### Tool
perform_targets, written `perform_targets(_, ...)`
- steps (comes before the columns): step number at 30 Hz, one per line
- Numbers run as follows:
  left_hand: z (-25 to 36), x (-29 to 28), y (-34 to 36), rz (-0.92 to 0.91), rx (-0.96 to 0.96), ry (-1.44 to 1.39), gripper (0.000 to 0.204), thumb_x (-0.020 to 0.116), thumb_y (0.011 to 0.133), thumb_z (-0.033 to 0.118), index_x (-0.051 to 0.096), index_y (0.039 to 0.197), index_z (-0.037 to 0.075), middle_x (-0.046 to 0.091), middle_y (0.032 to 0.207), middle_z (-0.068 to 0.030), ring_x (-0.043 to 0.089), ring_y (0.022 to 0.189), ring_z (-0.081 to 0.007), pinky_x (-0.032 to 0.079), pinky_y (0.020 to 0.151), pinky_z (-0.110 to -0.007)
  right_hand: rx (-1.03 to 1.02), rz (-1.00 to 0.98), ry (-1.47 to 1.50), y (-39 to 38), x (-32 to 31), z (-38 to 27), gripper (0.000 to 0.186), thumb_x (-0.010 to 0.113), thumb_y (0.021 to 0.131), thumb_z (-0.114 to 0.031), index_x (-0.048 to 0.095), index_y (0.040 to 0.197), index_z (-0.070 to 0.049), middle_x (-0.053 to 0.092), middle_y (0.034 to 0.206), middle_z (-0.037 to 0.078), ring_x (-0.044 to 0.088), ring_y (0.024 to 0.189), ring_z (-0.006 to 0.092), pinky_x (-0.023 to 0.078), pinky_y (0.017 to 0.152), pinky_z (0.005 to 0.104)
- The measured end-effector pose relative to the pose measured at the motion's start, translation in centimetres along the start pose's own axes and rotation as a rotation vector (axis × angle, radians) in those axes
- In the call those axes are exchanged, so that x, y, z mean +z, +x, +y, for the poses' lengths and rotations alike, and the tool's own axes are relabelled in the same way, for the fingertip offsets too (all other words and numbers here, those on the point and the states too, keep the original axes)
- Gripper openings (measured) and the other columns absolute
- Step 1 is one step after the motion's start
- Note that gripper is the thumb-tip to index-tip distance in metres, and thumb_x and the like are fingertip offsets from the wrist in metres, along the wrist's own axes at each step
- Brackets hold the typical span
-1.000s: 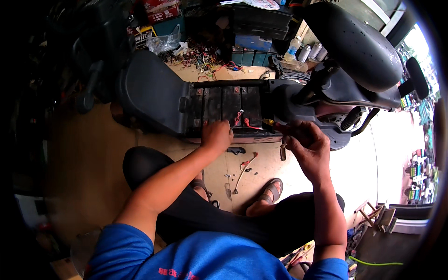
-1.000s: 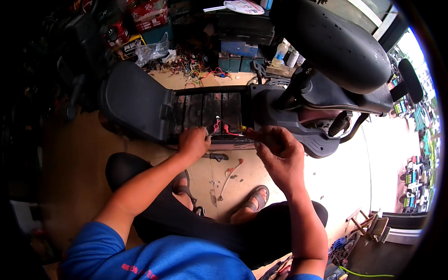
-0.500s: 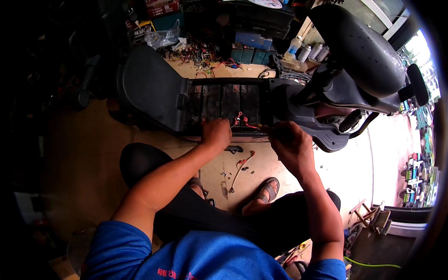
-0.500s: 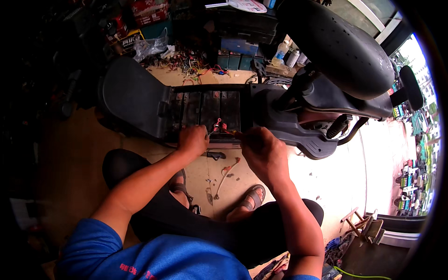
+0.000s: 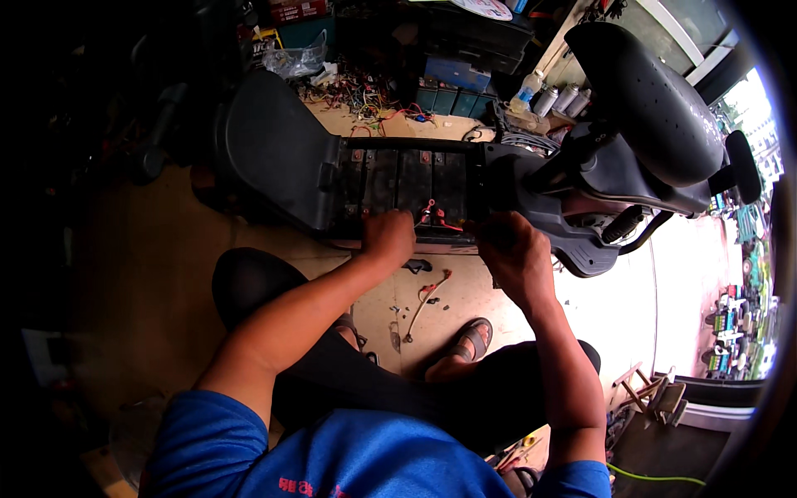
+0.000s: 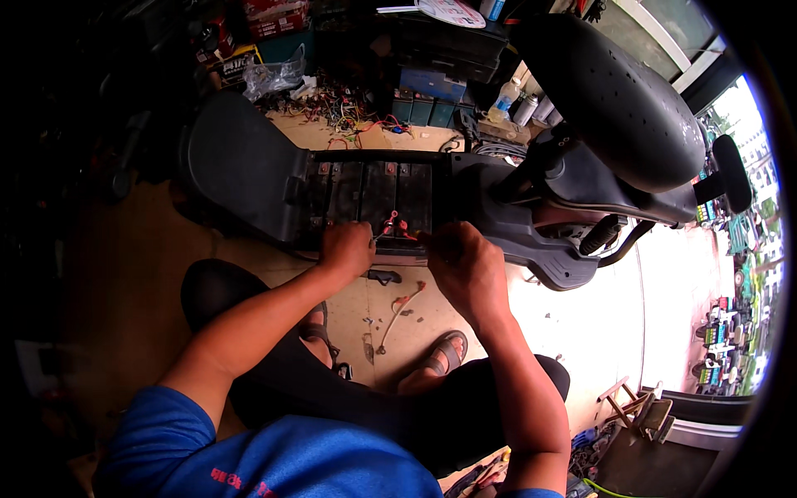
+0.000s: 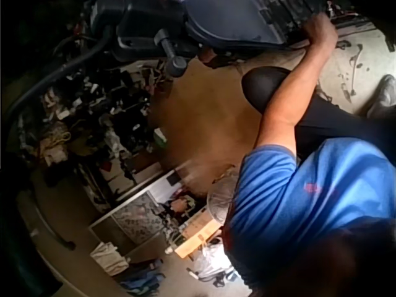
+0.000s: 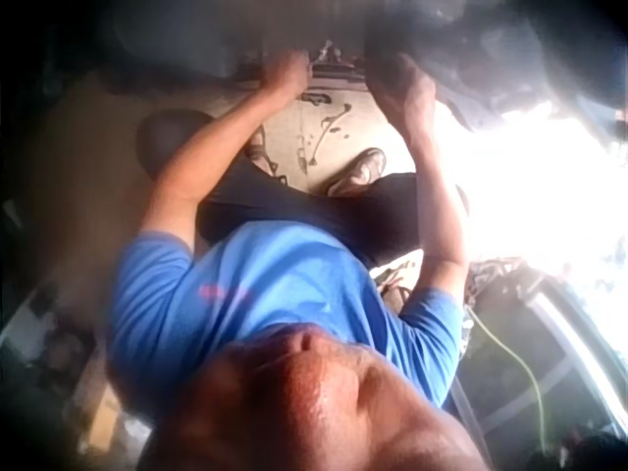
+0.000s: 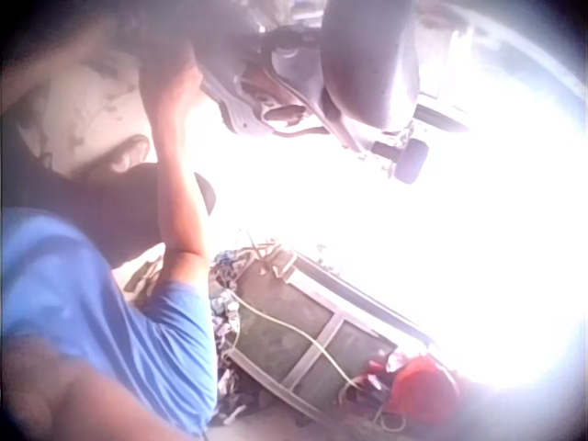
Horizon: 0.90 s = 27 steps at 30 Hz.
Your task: The person manipulates electrical wires and connectors inside the battery compartment of a scooter by hand. They use a screwdriver to probe or adjust the battery terminals and wiring connections.
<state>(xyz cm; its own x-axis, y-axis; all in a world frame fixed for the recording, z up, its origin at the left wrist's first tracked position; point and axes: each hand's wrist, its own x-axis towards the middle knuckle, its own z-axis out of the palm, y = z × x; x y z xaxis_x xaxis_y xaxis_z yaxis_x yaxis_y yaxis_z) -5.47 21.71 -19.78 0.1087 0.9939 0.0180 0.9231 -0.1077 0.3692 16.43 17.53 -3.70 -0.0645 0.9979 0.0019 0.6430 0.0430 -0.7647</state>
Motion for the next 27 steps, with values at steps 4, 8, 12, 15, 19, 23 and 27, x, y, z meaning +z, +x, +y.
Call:
perform_targets(4,-0.1,0.2,0.0,-0.016,-0.008,-0.013,0.014,0.076,0.085,0.019,0.071,0.087,0.006,0.075,0.091,-0.0176,0.074,0.090,-0.0378,0.056,0.084,-0.052,0.018,0.001,-0.069,0.4,-0.2,-0.7,0.025,0.078,0.090,-0.014,0.071,0.109,0.001,0.078,0.089,0.019,0.078,0.082,0.0250,0.058,0.075,0.0330)
perform_targets(8,-0.2,0.2,0.0,-0.028,-0.015,-0.010,0.013,0.074,0.085,0.019,0.071,0.086,0.006,0.074,0.091,-0.0183,0.073,0.091,-0.0390,0.054,0.088,-0.057,-0.012,-0.070,0.004,1.3,-0.4,-0.9,0.023,0.079,0.090,-0.016,0.069,0.101,0.002,0.075,0.086,0.020,0.077,0.081,0.0319,0.057,0.072,0.0387)
perform_targets(12,-0.2,0.0,0.0,-0.072,0.003,-0.010,0.013,0.073,0.085,0.018,0.071,0.086,0.005,0.074,0.091,-0.0189,0.073,0.092,-0.0399,0.052,0.090,-0.062,-0.386,-0.134,-0.279,4.1,-0.5,-1.3,0.022,0.074,0.090,-0.014,0.061,0.096,0.002,0.071,0.085,0.023,0.071,0.084,0.0442,0.056,0.074,0.0501)
perform_targets(15,-0.1,-0.2,-0.2,0.000,0.038,-0.013,0.010,0.072,0.083,0.014,0.071,0.083,0.005,0.074,0.088,-0.0198,0.073,0.088,-0.0394,0.053,0.083,-0.059,-0.477,-0.147,-0.407,6.6,0.1,-2.3,0.021,0.069,0.091,-0.011,0.056,0.102,0.001,0.069,0.088,0.026,0.068,0.087,0.0486,0.055,0.075,0.0545)
perform_targets(19,-0.2,-0.2,-0.2,0.018,0.037,-0.065,0.010,0.072,0.083,0.015,0.070,0.084,0.005,0.073,0.089,-0.0200,0.073,0.088,-0.0400,0.053,0.083,-0.060,-0.600,-0.059,-0.405,9.1,2.1,-4.3,0.028,0.070,0.091,-0.013,0.053,0.111,-0.004,0.067,0.088,0.025,0.069,0.084,0.0467,0.055,0.073,0.0548)
perform_targets(23,-0.6,0.1,-0.1,-0.008,0.039,-0.076,0.016,0.074,0.086,0.019,0.069,0.088,0.005,0.073,0.093,-0.0193,0.072,0.092,-0.0410,0.051,0.089,-0.063,-0.667,-0.130,-0.548,9.4,2.9,-5.2,0.023,0.062,0.094,-0.011,0.054,0.114,-0.002,0.070,0.096,0.026,0.071,0.090,0.0442,0.057,0.078,0.0516)
perform_targets(27,-0.8,0.4,-0.1,0.002,0.070,-0.058,0.015,0.073,0.087,0.019,0.069,0.089,0.005,0.073,0.093,-0.0194,0.071,0.091,-0.0411,0.052,0.087,-0.062,-0.656,-0.073,-0.517,9.2,3.0,-4.9,0.032,0.074,0.089,-0.014,0.056,0.114,-0.007,0.069,0.090,0.020,0.070,0.087,0.0426,0.055,0.072,0.0513)
